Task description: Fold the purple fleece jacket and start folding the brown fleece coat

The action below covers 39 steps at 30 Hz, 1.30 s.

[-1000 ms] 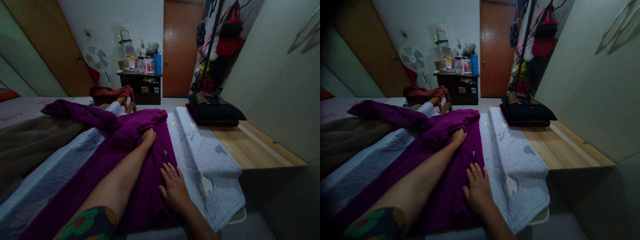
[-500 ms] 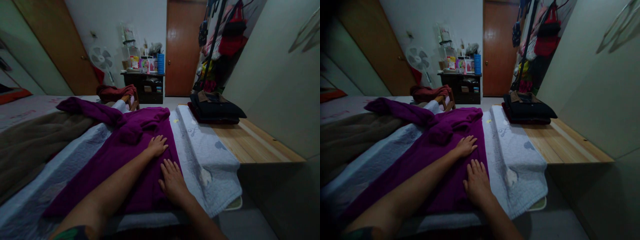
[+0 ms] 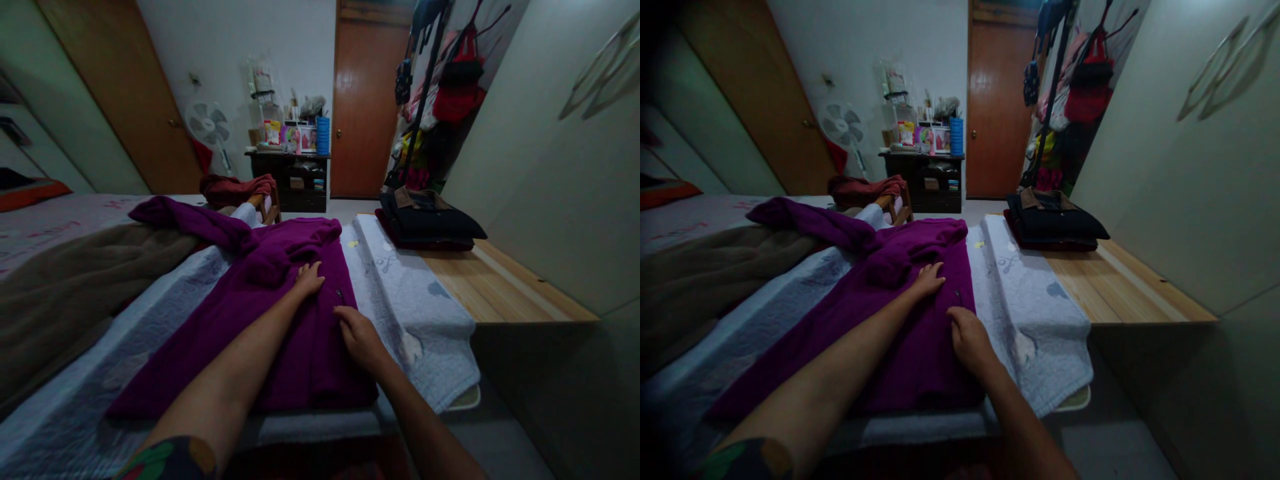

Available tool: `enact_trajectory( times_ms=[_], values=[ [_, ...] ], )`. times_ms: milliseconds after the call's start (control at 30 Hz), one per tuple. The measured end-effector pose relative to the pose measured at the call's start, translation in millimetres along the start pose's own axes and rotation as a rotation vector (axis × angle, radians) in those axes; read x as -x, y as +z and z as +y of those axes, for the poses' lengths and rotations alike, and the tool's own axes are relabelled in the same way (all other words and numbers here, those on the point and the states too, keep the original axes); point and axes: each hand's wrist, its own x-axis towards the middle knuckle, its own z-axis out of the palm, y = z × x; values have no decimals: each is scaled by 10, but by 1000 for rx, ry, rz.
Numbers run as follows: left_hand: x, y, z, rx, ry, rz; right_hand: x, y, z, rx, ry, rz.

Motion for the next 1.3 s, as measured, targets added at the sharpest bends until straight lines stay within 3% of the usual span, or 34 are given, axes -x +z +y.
enact_trajectory(
  times_ms=[167, 333, 533, 633, 800, 933, 1067, 1167, 1300],
  values=[
    [-258, -42, 36, -21, 41, 18, -329, 175, 262, 275, 45, 40],
    [-445, -51, 86, -76, 89, 68, -303, 361, 288, 448, 81, -25],
    [-362, -47, -17, -147, 89, 68, -281, 389, 254, 512, 97, -23],
    [-260, -56, 36, -168, 65, 50, -294, 384, 236, 530, 113, -34],
    [130, -5, 208, -164, 47, -27, -303, 376, 222, 535, 128, -72],
    [697, 69, 219, -139, 108, -77, -332, 326, 254, 471, 130, -109],
    [1261, 81, 162, -97, 218, -79, -304, 207, 311, 368, 90, -234],
    [1569, 41, 138, -72, 288, -49, -143, 121, 338, 301, 34, -295],
    [1843, -37, 129, 9, 516, -14, 233, 56, 314, 232, -15, -285]
  ],
)
